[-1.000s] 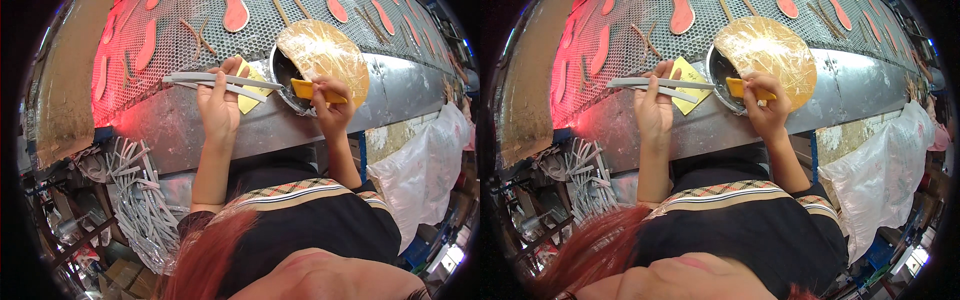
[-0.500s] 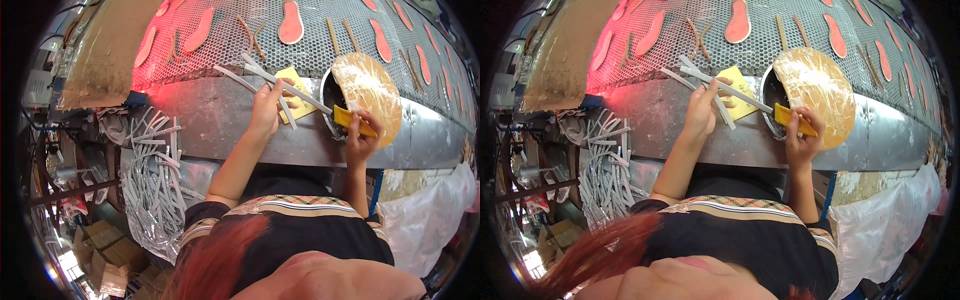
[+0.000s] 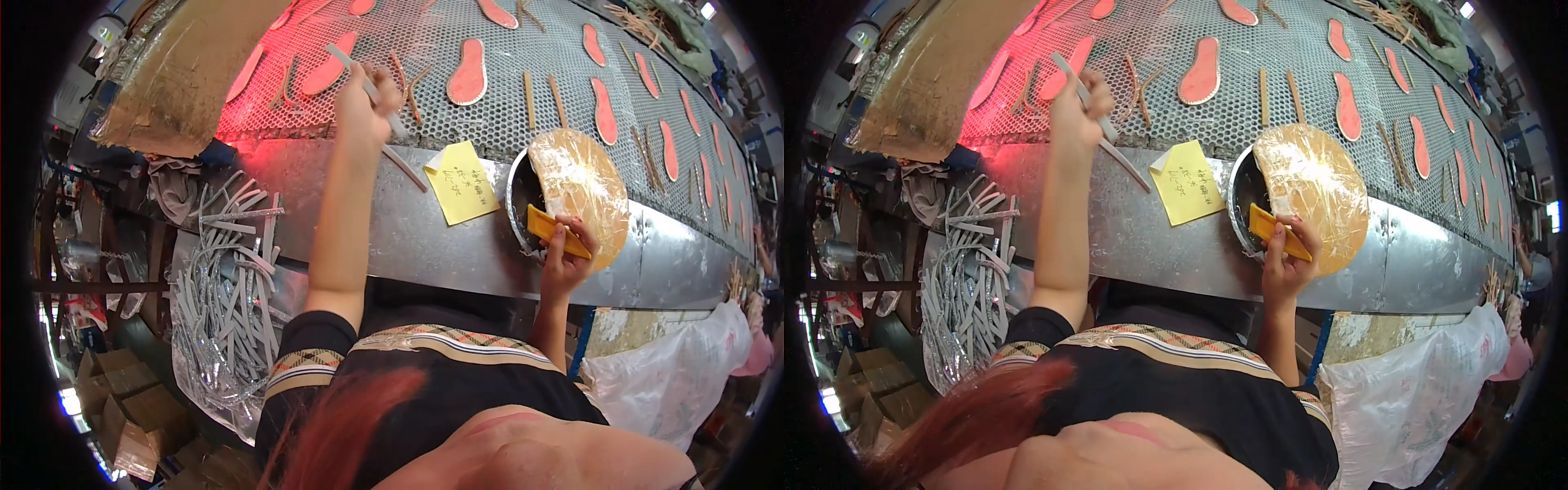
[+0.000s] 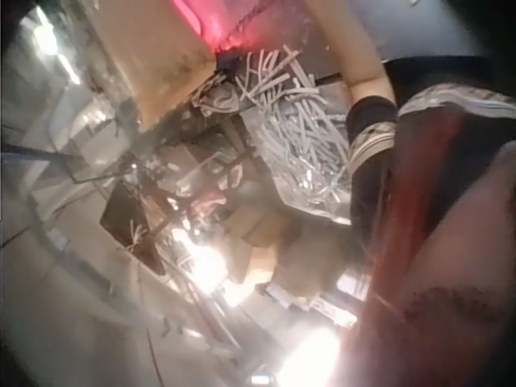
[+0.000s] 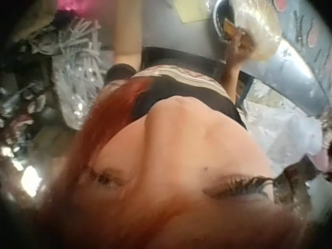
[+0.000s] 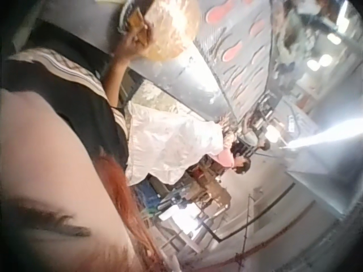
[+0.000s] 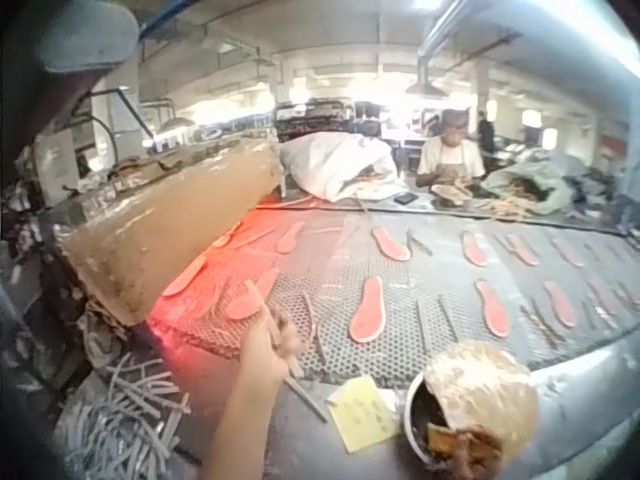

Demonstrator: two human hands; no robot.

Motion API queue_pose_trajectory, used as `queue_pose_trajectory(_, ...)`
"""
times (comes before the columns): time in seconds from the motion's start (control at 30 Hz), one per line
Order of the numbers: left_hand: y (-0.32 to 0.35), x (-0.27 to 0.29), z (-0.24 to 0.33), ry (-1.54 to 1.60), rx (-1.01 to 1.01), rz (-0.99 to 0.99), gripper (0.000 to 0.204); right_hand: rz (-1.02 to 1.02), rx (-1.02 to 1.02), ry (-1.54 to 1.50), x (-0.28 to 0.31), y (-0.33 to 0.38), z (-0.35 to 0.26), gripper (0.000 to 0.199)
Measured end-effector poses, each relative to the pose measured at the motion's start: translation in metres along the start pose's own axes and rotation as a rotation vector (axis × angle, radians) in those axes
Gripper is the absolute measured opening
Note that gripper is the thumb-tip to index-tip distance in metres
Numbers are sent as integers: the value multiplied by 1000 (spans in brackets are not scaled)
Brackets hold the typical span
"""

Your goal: Applying glue to thin material strips used for shoe manufacturing.

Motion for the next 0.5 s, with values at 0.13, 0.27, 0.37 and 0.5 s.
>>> queue_pose_trajectory(0.13,80,-2,-41,-264,-48,-43,31,-9,159,181,1,-3,-3,28)
queue_pose_trajectory(0.27,119,-7,-59,-1173,-104,-386,30,-266,228,306,-14,-8,-13,31)
queue_pose_trajectory(0.37,130,1,-71,-1373,2,-505,30,-189,211,266,-13,-10,-12,31)
queue_pose_trajectory(0.5,129,14,-87,-1469,116,-529,34,38,155,43,1,-7,-20,28)
Point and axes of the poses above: each hand's wrist, its own y-axis away from the middle knuckle, its own x-axis out of the back of the hand, z = x × y, the point moved 5 cm from there along -y, towards the middle knuckle, and after that the axes turned 4 degrees about z, right-handed, at the moved point
